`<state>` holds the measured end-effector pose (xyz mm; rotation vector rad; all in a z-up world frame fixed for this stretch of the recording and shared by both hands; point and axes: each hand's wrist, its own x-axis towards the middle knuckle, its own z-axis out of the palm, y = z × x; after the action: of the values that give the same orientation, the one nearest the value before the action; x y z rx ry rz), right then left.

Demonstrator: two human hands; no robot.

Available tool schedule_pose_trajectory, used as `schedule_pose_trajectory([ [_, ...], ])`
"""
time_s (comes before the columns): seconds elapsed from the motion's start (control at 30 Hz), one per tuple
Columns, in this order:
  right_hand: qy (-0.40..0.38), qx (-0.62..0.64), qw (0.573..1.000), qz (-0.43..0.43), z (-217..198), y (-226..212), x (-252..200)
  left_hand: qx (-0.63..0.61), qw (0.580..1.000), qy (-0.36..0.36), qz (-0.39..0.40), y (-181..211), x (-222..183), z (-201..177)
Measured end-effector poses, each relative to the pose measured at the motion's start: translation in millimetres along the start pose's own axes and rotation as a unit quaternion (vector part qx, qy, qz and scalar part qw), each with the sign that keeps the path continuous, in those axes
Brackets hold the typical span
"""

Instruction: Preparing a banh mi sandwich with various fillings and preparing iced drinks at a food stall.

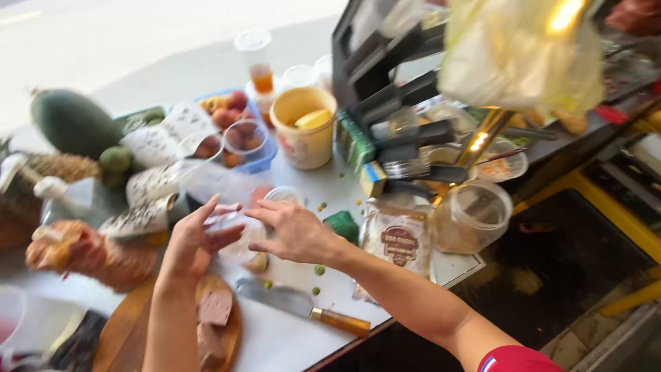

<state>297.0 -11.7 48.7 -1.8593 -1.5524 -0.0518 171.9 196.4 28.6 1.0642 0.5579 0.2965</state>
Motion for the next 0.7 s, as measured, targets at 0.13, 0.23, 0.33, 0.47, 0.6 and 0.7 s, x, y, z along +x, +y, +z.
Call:
schedule_pose_trajectory([
  [0.13,0.260,-0.019,0.964,0.056,-180,12,-29,0.036,0.999,-0.001,0.007,14,-7,19],
  [0.23,0.478,-0.170,0.862,0.019,-318,69,-62,0.146,0.989,0.031,-0.007,12,-3,15],
  [0.33,0.452,-0.328,0.823,0.107,-403,157,-82,0.443,0.885,0.142,0.019,30,-32,35],
  [0.47,0.162,-0.498,0.790,0.319,-405,179,-48,0.597,0.727,0.279,0.193,33,-58,43],
  [0.6,0.124,-0.553,0.744,0.353,-399,192,-49,0.560,0.695,0.278,0.355,30,-82,72],
  [0.7,0.235,-0.654,0.716,0.070,-407,200,-67,0.463,0.760,0.182,0.417,27,-95,102],
])
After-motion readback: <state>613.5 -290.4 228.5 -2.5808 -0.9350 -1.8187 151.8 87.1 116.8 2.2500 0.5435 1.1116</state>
